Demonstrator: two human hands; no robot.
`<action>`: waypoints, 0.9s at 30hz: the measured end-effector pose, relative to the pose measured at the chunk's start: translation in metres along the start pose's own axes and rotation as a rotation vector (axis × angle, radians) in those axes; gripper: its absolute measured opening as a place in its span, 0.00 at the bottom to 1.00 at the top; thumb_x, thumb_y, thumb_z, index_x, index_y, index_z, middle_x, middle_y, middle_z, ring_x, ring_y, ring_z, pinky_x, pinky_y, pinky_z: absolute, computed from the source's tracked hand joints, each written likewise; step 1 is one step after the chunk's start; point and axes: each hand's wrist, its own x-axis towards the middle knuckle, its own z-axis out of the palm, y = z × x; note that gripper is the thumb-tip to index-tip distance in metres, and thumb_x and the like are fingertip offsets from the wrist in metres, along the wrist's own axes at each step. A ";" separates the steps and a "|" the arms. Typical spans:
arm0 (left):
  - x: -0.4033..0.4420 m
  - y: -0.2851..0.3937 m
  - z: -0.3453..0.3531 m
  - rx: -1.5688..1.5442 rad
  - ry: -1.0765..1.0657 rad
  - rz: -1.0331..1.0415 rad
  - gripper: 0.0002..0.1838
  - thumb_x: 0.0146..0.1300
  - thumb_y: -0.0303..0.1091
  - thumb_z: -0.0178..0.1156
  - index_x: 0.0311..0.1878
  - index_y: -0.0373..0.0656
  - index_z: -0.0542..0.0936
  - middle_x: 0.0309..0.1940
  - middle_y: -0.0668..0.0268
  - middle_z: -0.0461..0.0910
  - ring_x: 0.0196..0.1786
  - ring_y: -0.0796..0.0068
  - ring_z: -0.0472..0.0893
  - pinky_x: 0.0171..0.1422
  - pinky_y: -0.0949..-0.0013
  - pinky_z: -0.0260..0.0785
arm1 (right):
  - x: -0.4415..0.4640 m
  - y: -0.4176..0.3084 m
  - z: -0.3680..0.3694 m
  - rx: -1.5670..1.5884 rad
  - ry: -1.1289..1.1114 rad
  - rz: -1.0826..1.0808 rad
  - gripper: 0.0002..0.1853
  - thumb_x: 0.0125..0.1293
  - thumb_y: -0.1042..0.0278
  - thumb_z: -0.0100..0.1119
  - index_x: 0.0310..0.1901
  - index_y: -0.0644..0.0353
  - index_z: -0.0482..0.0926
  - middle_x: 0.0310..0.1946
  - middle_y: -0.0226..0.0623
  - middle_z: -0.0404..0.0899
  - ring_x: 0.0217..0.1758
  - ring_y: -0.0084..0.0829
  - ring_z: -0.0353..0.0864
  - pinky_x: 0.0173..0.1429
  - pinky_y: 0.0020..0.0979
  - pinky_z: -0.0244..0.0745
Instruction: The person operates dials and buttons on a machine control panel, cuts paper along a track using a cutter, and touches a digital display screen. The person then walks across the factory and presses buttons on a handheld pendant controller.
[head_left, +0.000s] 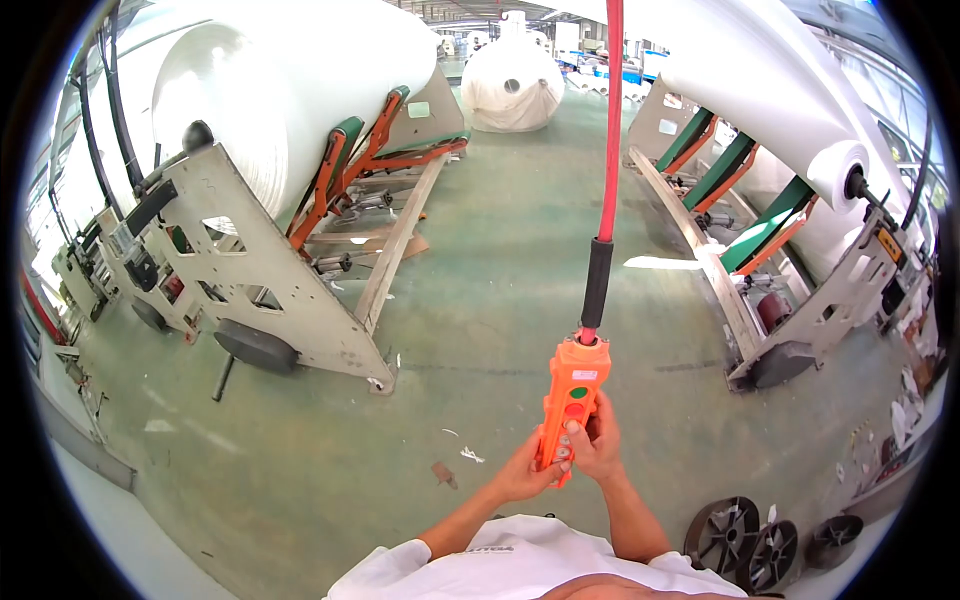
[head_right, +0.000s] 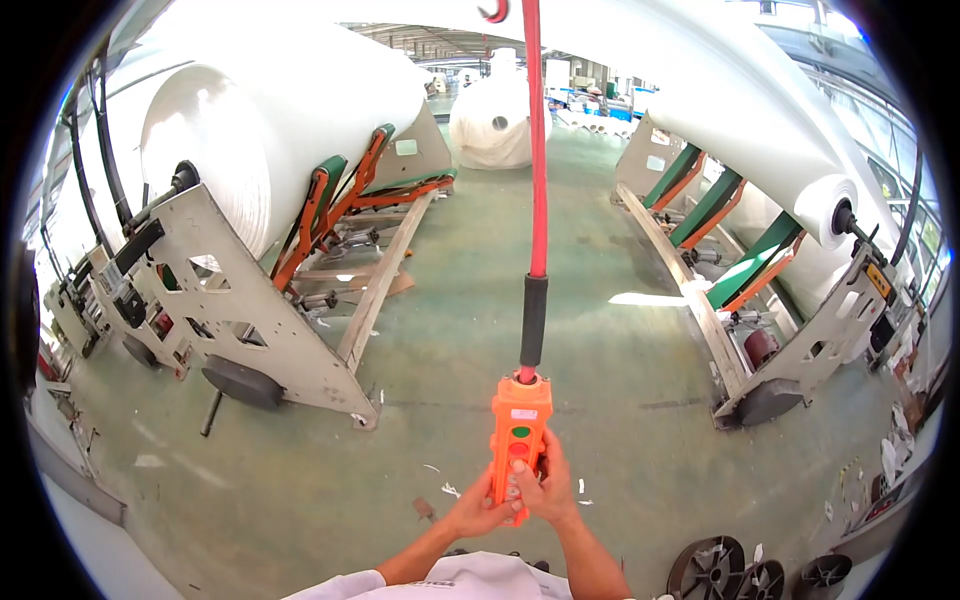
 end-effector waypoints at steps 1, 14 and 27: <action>0.000 0.000 0.000 -0.001 0.001 0.001 0.28 0.71 0.29 0.61 0.69 0.44 0.60 0.47 0.70 0.73 0.47 0.81 0.76 0.51 0.70 0.75 | -0.001 0.003 -0.002 -0.016 0.000 -0.004 0.30 0.71 0.72 0.57 0.70 0.68 0.58 0.55 0.41 0.76 0.52 0.27 0.78 0.57 0.31 0.76; -0.001 0.000 0.000 0.033 0.016 -0.010 0.30 0.71 0.30 0.62 0.71 0.44 0.59 0.48 0.69 0.73 0.47 0.80 0.77 0.51 0.69 0.75 | -0.002 0.004 -0.003 -0.029 0.003 -0.007 0.30 0.70 0.72 0.57 0.70 0.68 0.59 0.54 0.40 0.76 0.52 0.26 0.78 0.56 0.31 0.76; 0.000 0.006 0.000 0.001 0.004 -0.081 0.28 0.70 0.27 0.60 0.68 0.44 0.60 0.46 0.68 0.74 0.44 0.80 0.78 0.47 0.70 0.76 | 0.000 -0.006 0.001 0.020 -0.008 0.023 0.30 0.70 0.76 0.56 0.71 0.67 0.58 0.50 0.36 0.76 0.40 0.19 0.76 0.47 0.27 0.77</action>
